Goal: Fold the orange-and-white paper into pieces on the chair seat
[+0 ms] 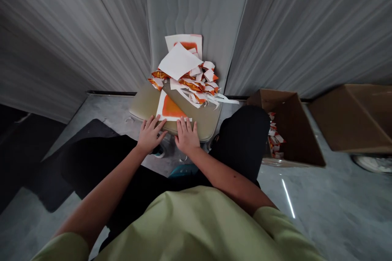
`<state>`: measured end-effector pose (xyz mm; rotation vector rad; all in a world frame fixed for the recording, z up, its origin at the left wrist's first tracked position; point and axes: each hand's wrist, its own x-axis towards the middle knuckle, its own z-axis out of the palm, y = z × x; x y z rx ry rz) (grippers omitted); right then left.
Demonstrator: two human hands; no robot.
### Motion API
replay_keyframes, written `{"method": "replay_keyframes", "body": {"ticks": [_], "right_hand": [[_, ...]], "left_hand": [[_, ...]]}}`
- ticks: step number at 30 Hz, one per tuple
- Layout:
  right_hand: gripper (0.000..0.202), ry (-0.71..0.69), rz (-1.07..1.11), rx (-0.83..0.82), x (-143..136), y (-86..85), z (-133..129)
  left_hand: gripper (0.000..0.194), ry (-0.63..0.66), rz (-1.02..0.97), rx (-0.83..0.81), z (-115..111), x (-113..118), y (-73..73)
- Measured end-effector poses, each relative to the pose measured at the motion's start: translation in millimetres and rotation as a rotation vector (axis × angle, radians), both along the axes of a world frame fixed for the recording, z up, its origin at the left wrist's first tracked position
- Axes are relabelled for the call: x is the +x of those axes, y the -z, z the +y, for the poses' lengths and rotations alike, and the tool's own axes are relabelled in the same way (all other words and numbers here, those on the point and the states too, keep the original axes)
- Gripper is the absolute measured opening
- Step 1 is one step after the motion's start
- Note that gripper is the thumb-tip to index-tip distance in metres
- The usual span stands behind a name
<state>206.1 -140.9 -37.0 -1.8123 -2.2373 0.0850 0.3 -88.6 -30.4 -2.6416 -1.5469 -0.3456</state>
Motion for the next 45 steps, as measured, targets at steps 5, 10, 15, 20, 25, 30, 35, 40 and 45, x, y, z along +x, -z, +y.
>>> {"method": "replay_keyframes", "body": {"ticks": [5,10,15,20,25,30,35,40,45], "right_hand": [[0.075,0.052,-0.012,-0.008,-3.7,-4.7,-2.6],[0.074,0.077,-0.020,-0.008,-3.2,-4.7,-5.2],[0.073,0.059,-0.028,-0.018,1.9,-4.5,-9.1],[0.073,0.096,-0.011,-0.018,1.5,-6.1,-11.7],[0.067,0.161,0.058,-0.033,1.4,-10.5,-13.1],[0.063,0.131,0.094,-0.066,8.0,-22.4,-13.2],[0.062,0.114,0.097,-0.124,6.5,-30.0,-13.1],[0.070,0.141,0.141,-0.131,5.8,-33.1,-13.9],[0.059,0.176,0.139,-0.067,16.2,-37.9,-15.3]], "left_hand": [[0.067,-0.033,-0.022,-0.019,-4.7,3.0,2.8],[0.067,-0.103,-0.087,-0.053,-8.8,10.1,4.0],[0.067,-0.152,-0.138,-0.085,-14.9,16.7,7.6],[0.068,-0.216,-0.213,-0.085,-17.9,30.7,12.9],[0.060,-0.251,-0.262,-0.097,-19.7,33.5,-3.7],[0.058,-0.287,-0.379,-0.083,-20.1,30.7,-35.4],[0.042,-0.212,-0.369,-0.080,-16.1,36.6,-49.4],[0.038,0.075,-0.301,-0.158,8.0,41.9,-61.3],[0.039,0.265,-0.141,-0.186,62.9,50.8,-68.6]]}}
